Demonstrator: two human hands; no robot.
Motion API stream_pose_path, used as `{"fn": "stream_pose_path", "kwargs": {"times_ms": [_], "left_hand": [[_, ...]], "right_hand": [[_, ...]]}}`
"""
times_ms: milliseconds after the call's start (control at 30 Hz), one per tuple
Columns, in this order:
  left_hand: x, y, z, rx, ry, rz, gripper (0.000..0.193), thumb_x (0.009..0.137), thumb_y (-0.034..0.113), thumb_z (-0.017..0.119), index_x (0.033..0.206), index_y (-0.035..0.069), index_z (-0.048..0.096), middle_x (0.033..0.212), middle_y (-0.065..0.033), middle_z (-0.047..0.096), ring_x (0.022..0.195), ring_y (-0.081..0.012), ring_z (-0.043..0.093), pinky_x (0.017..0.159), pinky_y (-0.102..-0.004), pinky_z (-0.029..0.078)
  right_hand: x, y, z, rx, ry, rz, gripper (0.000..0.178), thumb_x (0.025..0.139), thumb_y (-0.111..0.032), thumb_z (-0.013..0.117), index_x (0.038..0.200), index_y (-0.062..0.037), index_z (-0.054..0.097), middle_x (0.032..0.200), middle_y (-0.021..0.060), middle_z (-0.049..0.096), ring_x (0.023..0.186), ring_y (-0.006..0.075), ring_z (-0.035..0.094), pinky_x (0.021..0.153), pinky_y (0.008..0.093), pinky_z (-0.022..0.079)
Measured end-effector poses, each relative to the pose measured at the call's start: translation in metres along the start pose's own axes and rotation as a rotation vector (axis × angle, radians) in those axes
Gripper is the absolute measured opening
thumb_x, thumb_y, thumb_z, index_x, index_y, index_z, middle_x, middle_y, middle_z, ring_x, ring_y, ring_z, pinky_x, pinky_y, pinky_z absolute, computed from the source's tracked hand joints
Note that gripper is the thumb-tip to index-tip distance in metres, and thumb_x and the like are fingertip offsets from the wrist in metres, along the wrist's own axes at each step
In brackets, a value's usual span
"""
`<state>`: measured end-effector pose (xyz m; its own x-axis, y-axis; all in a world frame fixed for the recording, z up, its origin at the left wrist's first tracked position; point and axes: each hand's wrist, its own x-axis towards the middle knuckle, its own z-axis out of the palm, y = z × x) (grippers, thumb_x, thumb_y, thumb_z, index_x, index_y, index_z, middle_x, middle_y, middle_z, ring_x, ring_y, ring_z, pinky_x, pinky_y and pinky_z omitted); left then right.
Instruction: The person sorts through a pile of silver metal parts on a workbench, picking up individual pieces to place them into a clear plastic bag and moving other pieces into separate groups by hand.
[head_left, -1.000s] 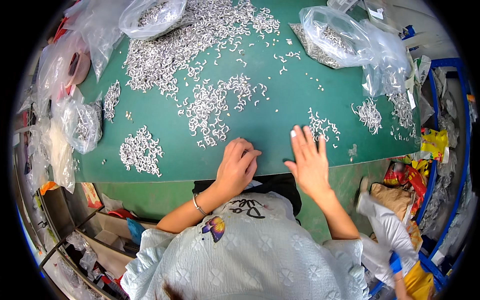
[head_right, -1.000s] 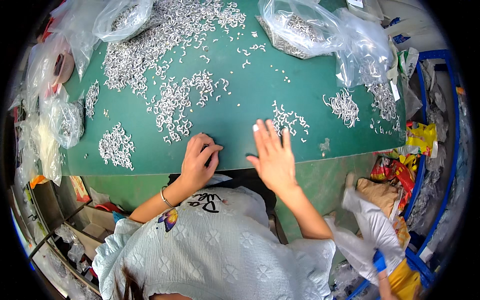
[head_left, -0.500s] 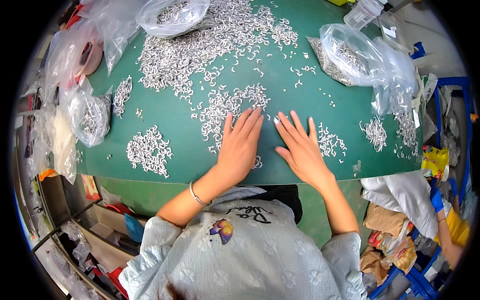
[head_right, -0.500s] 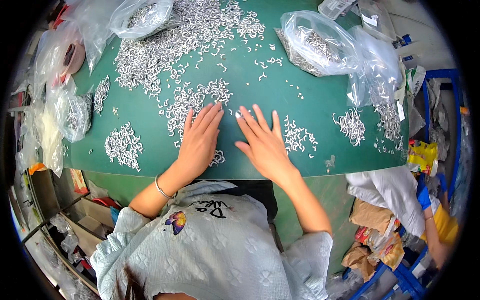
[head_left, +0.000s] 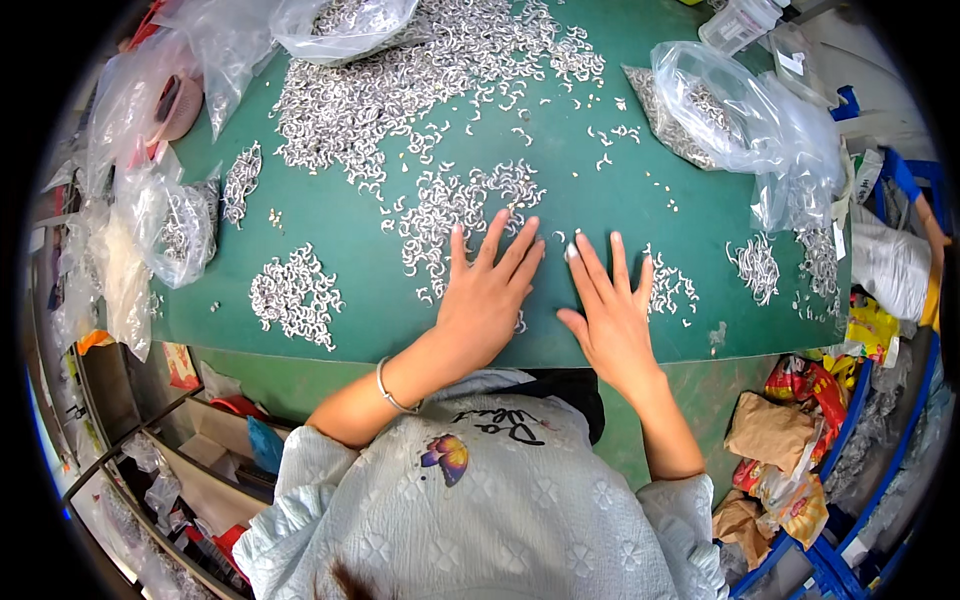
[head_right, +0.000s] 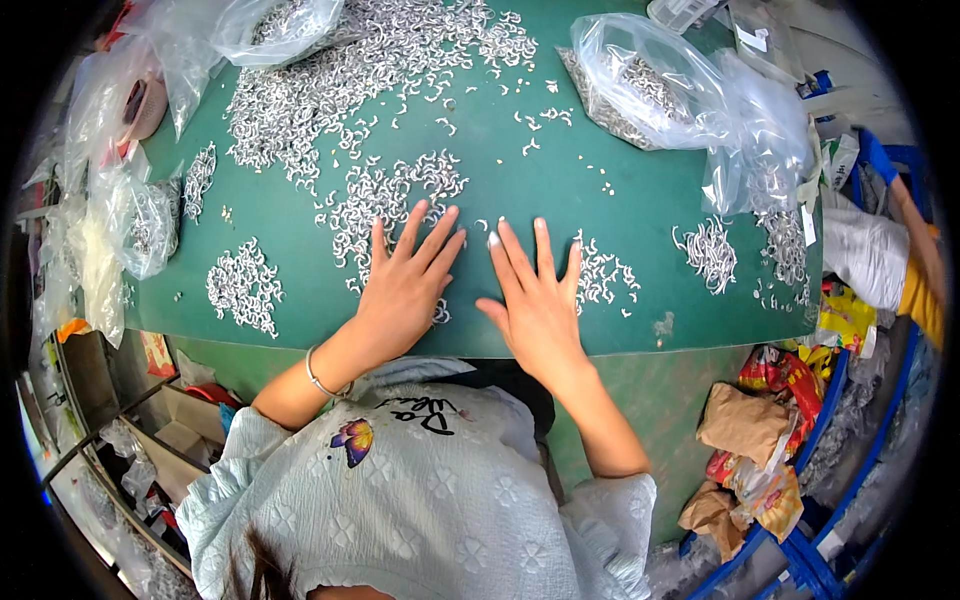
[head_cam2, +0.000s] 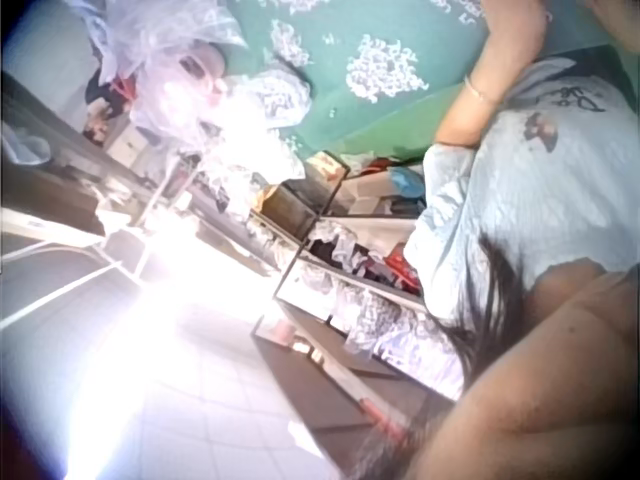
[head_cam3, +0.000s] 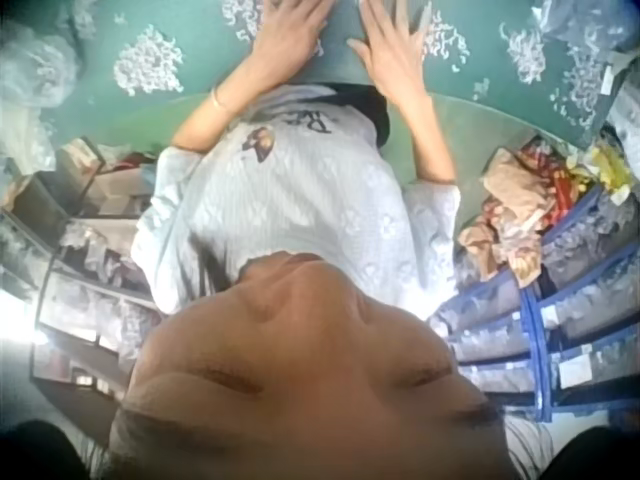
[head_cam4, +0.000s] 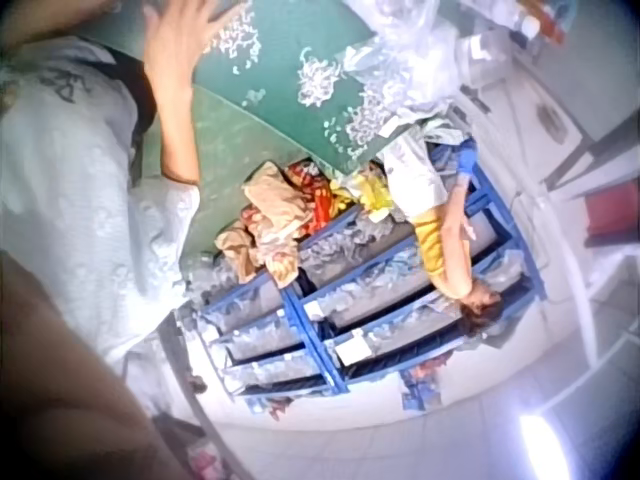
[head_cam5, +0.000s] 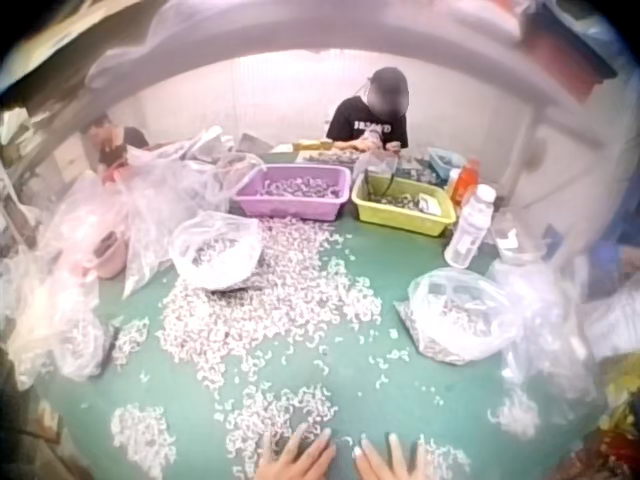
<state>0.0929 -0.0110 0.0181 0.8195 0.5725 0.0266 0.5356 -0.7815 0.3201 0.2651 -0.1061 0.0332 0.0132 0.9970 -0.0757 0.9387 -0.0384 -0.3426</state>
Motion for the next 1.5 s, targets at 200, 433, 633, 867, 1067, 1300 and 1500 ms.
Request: {"fn": "stream_pose_path", "kwargs": {"times_ms": [200, 433, 633, 867, 1067, 1300, 1500], "left_hand": [[-0.003, -0.001, 0.004, 0.04, -0.04, 0.091, 0.062, 0.082, 0.009, 0.057, 0.141, -0.003, 0.041, 0.152, -0.015, 0.035, 0.143, -0.0338, 0.028, 0.11, -0.0677, 0.019], [-0.024, -0.002, -0.016, -0.447, 0.058, -0.019, 0.064, 0.075, -0.013, 0.051, 0.138, -0.005, 0.041, 0.144, -0.0214, 0.043, 0.131, -0.0357, 0.044, 0.114, -0.0515, 0.027], [-0.022, -0.003, -0.007, -0.538, 0.215, -0.071, 0.052, 0.079, -0.013, 0.051, 0.131, -0.004, 0.048, 0.131, -0.0205, 0.055, 0.118, -0.0376, 0.054, 0.11, -0.0493, 0.036], [-0.024, -0.006, -0.01, -0.515, 0.232, -0.116, 0.043, 0.085, -0.009, 0.053, 0.127, -0.003, 0.052, 0.13, -0.0192, 0.056, 0.116, -0.0372, 0.055, 0.11, -0.0486, 0.036], [-0.007, -0.01, -0.01, -0.302, 0.147, 0.043, 0.054, 0.078, -0.007, 0.059, 0.131, -0.003, 0.05, 0.14, -0.0187, 0.049, 0.13, -0.0369, 0.046, 0.112, -0.048, 0.034], [0.019, -0.004, 0.006, -0.076, -0.043, 0.208, 0.091, 0.059, 0.003, 0.077, 0.14, -0.006, 0.038, 0.152, -0.0186, 0.033, 0.142, -0.0348, 0.03, 0.117, -0.0489, 0.025], [-0.012, -0.002, -0.005, -0.131, -0.059, 0.18, 0.058, 0.079, 0.006, 0.065, 0.133, -0.006, 0.048, 0.148, -0.0192, 0.04, 0.139, -0.0349, 0.036, 0.115, -0.0509, 0.027]], "right_hand": [[-0.008, 0.0, -0.005, 0.028, -0.003, -0.051, 0.067, 0.084, -0.027, 0.069, 0.14, -0.0009, 0.044, 0.154, 0.009, 0.032, 0.146, 0.0356, 0.021, 0.11, 0.0691, 0.012], [-0.024, -0.006, -0.012, 0.065, -0.069, -0.037, 0.071, 0.084, -0.029, 0.069, 0.143, -0.002, 0.04, 0.154, 0.0092, 0.032, 0.146, 0.0345, 0.022, 0.11, 0.0687, 0.012], [0.006, -0.021, 0.014, 0.031, -0.008, -0.134, 0.072, 0.084, -0.035, 0.068, 0.142, -0.0032, 0.042, 0.154, 0.0067, 0.032, 0.145, 0.0307, 0.022, 0.113, 0.0628, 0.016], [-0.034, -0.002, 0.008, -0.042, -0.102, -0.048, 0.074, 0.083, -0.032, 0.069, 0.144, -0.0022, 0.039, 0.155, 0.0073, 0.031, 0.145, 0.0305, 0.024, 0.115, 0.059, 0.019], [-0.048, 0.024, 0.004, -0.247, -0.018, 0.101, 0.074, 0.083, -0.031, 0.068, 0.144, -0.0009, 0.038, 0.156, 0.008, 0.03, 0.145, 0.0315, 0.023, 0.114, 0.0618, 0.018], [-0.035, 0.01, -0.006, -0.208, -0.034, 0.039, 0.075, 0.082, -0.032, 0.069, 0.144, -0.0021, 0.039, 0.157, 0.0077, 0.028, 0.146, 0.034, 0.021, 0.11, 0.0684, 0.017], [-0.042, 0.014, 0.001, -0.236, -0.119, 0.044, 0.079, 0.084, -0.039, 0.067, 0.146, -0.0019, 0.036, 0.158, 0.0078, 0.026, 0.146, 0.0329, 0.02, 0.11, 0.0685, 0.017]]}}
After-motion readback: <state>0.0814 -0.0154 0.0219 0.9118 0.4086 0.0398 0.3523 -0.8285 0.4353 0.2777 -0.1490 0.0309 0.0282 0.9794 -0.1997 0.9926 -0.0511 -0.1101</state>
